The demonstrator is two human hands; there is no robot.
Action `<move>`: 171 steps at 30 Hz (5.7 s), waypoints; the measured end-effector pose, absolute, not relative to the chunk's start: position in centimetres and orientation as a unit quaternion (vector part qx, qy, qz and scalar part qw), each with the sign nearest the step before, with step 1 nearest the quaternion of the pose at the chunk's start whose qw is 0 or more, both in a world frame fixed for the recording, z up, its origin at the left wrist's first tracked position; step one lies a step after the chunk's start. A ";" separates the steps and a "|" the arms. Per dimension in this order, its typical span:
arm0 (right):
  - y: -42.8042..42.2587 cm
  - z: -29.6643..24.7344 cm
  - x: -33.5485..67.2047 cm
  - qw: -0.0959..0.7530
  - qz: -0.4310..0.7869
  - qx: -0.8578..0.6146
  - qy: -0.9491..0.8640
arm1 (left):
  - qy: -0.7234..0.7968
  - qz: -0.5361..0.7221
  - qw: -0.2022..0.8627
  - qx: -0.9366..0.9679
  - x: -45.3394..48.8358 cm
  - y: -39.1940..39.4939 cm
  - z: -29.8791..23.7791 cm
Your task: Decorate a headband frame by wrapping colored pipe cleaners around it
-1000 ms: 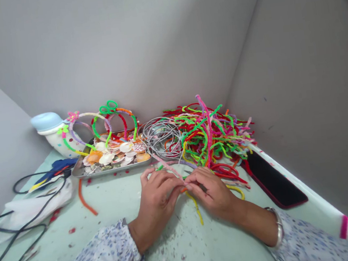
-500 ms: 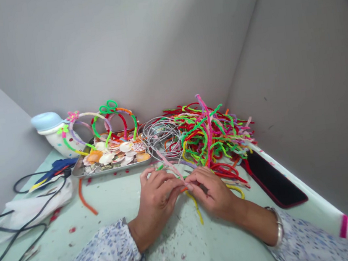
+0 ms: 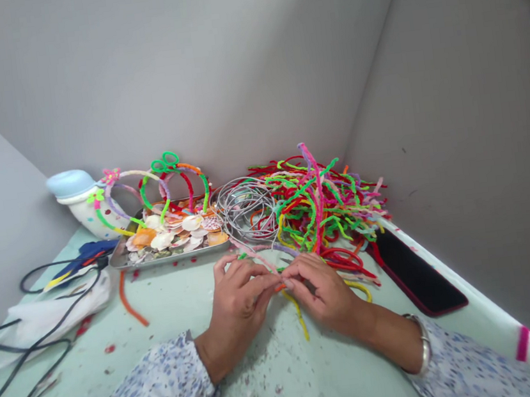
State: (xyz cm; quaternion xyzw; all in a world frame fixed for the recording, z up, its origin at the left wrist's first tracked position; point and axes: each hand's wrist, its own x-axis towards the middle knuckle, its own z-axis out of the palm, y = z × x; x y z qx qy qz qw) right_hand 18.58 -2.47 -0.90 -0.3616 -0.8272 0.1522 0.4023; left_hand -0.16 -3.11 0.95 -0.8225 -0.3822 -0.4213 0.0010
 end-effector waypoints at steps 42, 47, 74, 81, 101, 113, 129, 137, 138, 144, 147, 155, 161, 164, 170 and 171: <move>-2.4 -1.1 18.4 0.389 0.109 -0.366 -0.838 | -0.407 -0.374 -0.074 -0.830 0.0 -3.1 0.3; -2.4 -1.3 18.5 0.386 0.102 -0.365 -0.841 | -0.409 -0.365 -0.087 -0.832 0.1 -3.2 0.1; -2.3 -1.3 18.5 0.391 0.082 -0.348 -0.848 | -0.416 -0.334 -0.104 -0.840 0.2 -3.1 -0.1; -2.4 -1.2 18.5 0.394 0.081 -0.353 -0.845 | -0.420 -0.343 -0.140 -0.828 0.0 -2.9 -0.1; -2.4 -1.2 18.6 0.388 0.074 -0.344 -0.852 | -0.418 -0.324 -0.152 -0.835 0.0 -3.1 0.1; -2.4 -1.3 18.5 0.383 0.063 -0.349 -0.853 | -0.429 -0.308 -0.176 -0.831 0.1 -2.8 0.5; -2.3 -1.1 18.5 0.389 0.069 -0.353 -0.848 | -0.428 -0.312 -0.210 -0.822 0.0 -2.6 0.6; -2.4 -1.1 18.6 0.378 0.070 -0.348 -0.855 | -0.442 -0.295 -0.227 -0.816 0.2 -2.8 0.9; -2.5 -1.1 18.6 0.378 0.070 -0.347 -0.855 | -0.442 -0.295 -0.233 -0.814 0.2 -2.8 0.8; -2.4 -1.1 18.6 0.380 0.073 -0.346 -0.855 | -0.439 -0.302 -0.256 -0.807 0.1 -2.7 0.7; -2.3 -1.1 18.6 0.383 0.078 -0.350 -0.851 | -0.441 -0.311 -0.278 -0.795 0.0 -2.6 0.7; -2.3 -1.1 18.6 0.388 0.080 -0.344 -0.851 | -0.446 -0.306 -0.298 -0.787 0.0 -2.7 0.8; -2.3 -1.3 18.7 0.391 0.086 -0.338 -0.852 | -0.445 -0.307 -0.328 -0.775 0.1 -2.6 0.8; -2.3 -1.4 18.7 0.388 0.087 -0.342 -0.851 | -0.441 -0.313 -0.343 -0.768 0.0 -2.6 0.7; -2.3 -1.3 18.7 0.384 0.088 -0.344 -0.852 | -0.438 -0.310 -0.319 -0.781 0.1 -2.6 0.8; -2.2 -1.3 18.7 0.383 0.089 -0.343 -0.853 | -0.438 -0.309 -0.317 -0.782 0.1 -2.5 0.8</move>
